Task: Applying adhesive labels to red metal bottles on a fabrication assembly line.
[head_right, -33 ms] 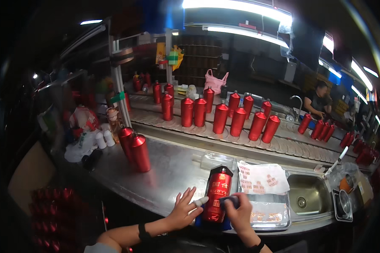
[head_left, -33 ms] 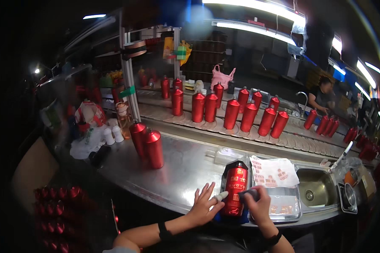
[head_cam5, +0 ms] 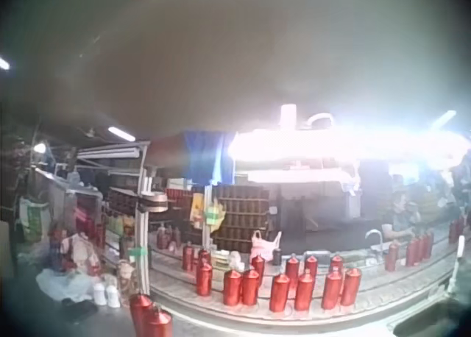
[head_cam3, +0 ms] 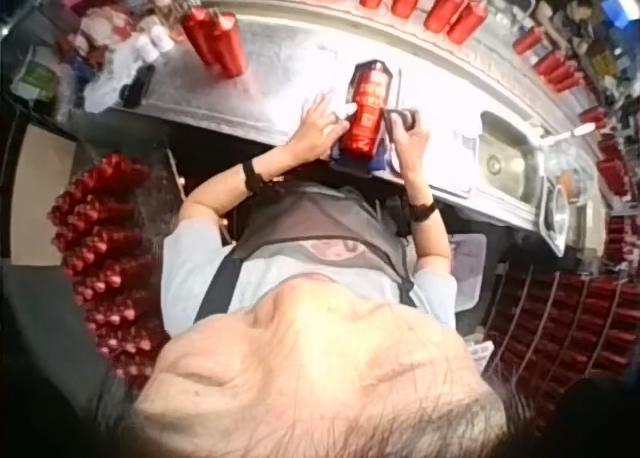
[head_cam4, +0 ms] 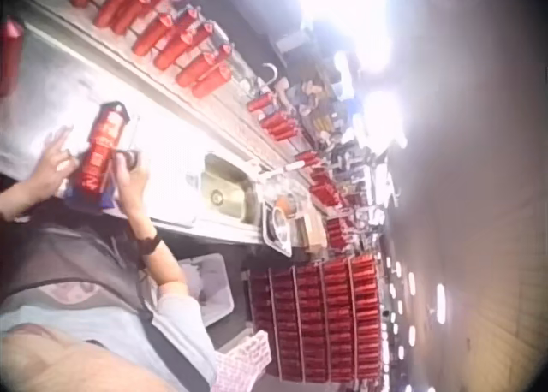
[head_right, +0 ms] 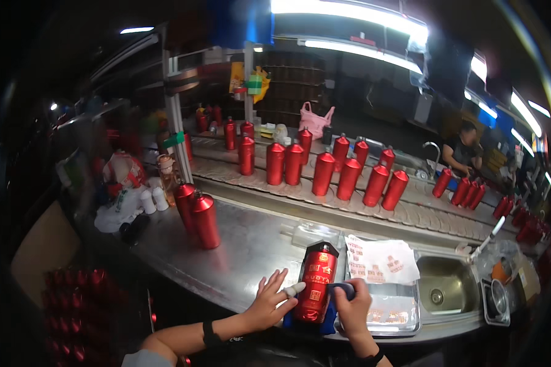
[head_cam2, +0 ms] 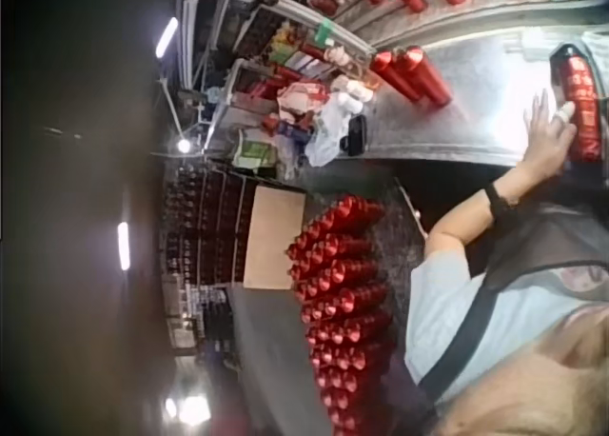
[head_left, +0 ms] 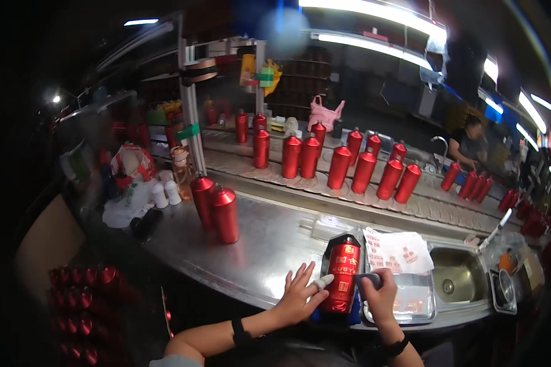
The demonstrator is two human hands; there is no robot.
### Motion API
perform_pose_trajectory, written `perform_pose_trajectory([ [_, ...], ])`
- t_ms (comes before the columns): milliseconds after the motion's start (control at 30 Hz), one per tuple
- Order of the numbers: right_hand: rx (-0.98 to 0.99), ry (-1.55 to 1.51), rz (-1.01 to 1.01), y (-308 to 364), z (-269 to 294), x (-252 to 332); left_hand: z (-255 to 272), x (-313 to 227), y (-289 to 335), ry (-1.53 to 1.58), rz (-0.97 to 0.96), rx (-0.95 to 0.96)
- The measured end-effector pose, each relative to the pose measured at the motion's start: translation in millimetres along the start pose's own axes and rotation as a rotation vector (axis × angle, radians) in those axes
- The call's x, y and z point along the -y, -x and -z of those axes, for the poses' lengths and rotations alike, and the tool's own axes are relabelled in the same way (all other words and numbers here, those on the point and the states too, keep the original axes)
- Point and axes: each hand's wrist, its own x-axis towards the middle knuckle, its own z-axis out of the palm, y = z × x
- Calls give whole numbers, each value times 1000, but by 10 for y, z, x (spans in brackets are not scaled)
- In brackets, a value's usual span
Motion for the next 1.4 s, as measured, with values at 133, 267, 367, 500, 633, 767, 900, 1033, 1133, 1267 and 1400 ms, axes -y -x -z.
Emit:
perform_pose_trajectory([
  [133,93,-44,85,214,30,324,-83,39,-444,253,20,-71],
  [267,-56,96,18,86,106,-64,-243,203,-844,605,183,-225],
  [367,122,-188,-30,173,223,-94,-350,283,-1107,632,411,-106],
  [500,117,-132,-48,239,211,-278,-394,280,-1277,603,493,-11],
  [633,107,-289,-239,259,358,-246,-287,320,-1358,686,544,9],
  [767,275,-75,-300,434,272,-38,-166,343,-1553,726,675,228],
  [900,397,476,358,459,-49,299,-52,181,-1626,1111,739,499],
  [1033,355,481,327,442,-183,270,-168,302,-1566,1384,486,461],
  [1133,296,486,318,559,-139,429,-1,169,-1447,1387,561,460],
  [1267,385,436,457,696,-123,876,381,103,-1174,1474,734,423],
  [1400,406,317,754,549,-342,1308,1160,58,-527,1368,662,33],
])
